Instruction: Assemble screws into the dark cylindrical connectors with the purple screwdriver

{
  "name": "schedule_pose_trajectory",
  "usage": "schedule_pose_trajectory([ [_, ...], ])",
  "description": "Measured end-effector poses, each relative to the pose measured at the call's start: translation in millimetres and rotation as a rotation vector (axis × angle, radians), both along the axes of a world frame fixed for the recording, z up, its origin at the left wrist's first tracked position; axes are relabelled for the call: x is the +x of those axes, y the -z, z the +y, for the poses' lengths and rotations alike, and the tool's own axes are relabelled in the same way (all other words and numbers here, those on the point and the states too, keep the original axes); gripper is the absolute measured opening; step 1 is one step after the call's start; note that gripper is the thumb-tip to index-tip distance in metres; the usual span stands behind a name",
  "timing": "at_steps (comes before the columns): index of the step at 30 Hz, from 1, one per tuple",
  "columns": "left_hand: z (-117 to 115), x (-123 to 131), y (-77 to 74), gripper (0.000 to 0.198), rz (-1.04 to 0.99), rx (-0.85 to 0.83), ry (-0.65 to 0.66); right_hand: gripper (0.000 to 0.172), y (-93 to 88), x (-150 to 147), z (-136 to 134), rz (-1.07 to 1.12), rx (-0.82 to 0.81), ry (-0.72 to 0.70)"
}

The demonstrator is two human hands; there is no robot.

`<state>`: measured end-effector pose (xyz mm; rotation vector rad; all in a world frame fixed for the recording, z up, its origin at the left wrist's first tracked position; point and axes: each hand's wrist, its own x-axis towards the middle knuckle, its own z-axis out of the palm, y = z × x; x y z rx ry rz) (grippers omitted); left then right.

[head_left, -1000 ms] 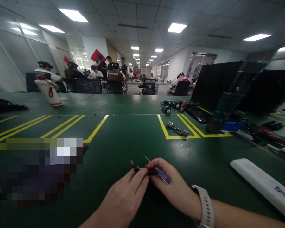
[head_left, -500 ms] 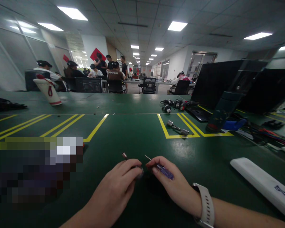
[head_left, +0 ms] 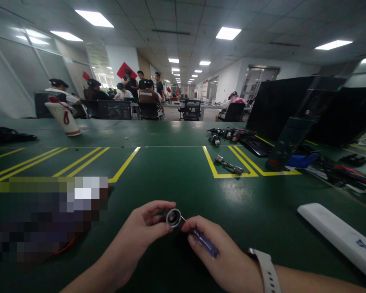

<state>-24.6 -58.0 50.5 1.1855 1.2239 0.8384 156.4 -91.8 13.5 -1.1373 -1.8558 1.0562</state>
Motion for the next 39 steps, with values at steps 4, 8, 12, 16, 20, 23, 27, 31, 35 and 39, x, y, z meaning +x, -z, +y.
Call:
schedule_pose_trajectory([
  [4, 1, 0, 0.8, 0.031, -0.024, -0.026, 0.015, 0.015, 1.0, 3, 8, 0.111, -0.047, 0.108],
  [8, 0, 1, 0.1, 0.029, -0.003, -0.008, 0.033, 0.02, -4.4, 9, 17, 0.268, -0.084, 0.188],
  [12, -5, 3, -0.7, 0.029, 0.041, -0.001, 0.017, 0.029, -5.0, 12, 17, 0.286, -0.072, 0.205],
  [16, -10, 9, -1.7, 0.029, 0.059, -0.001, -0.032, 0.027, -6.2, 12, 18, 0.263, -0.044, 0.189],
  [20, -10, 10, -2.1, 0.027, 0.083, -0.004, -0.066, 0.021, -18.6, 39, 45, 0.014, 0.268, 0.249],
  [23, -8, 8, -1.4, 0.027, 0.099, -0.007, -0.071, 0.022, -23.9, 84, 83, -0.261, 0.39, 0.511],
  [27, -7, 6, 0.4, 0.028, 0.097, -0.019, -0.033, 0.02, -10.4, 151, 123, -0.466, 0.295, 0.795],
  [31, -9, 8, 0.6, 0.027, 0.089, -0.011, -0.043, 0.024, 12.7, 182, 135, -0.642, 0.151, 0.806],
  [35, -10, 7, -1.7, 0.026, 0.097, 0.001, -0.042, 0.024, 19.2, 178, 131, -0.784, 0.083, 0.752],
  [39, -8, 4, -4.1, 0.025, 0.077, 0.004, -0.04, 0.013, 13.4, 161, 106, -0.896, 0.07, 0.666],
])
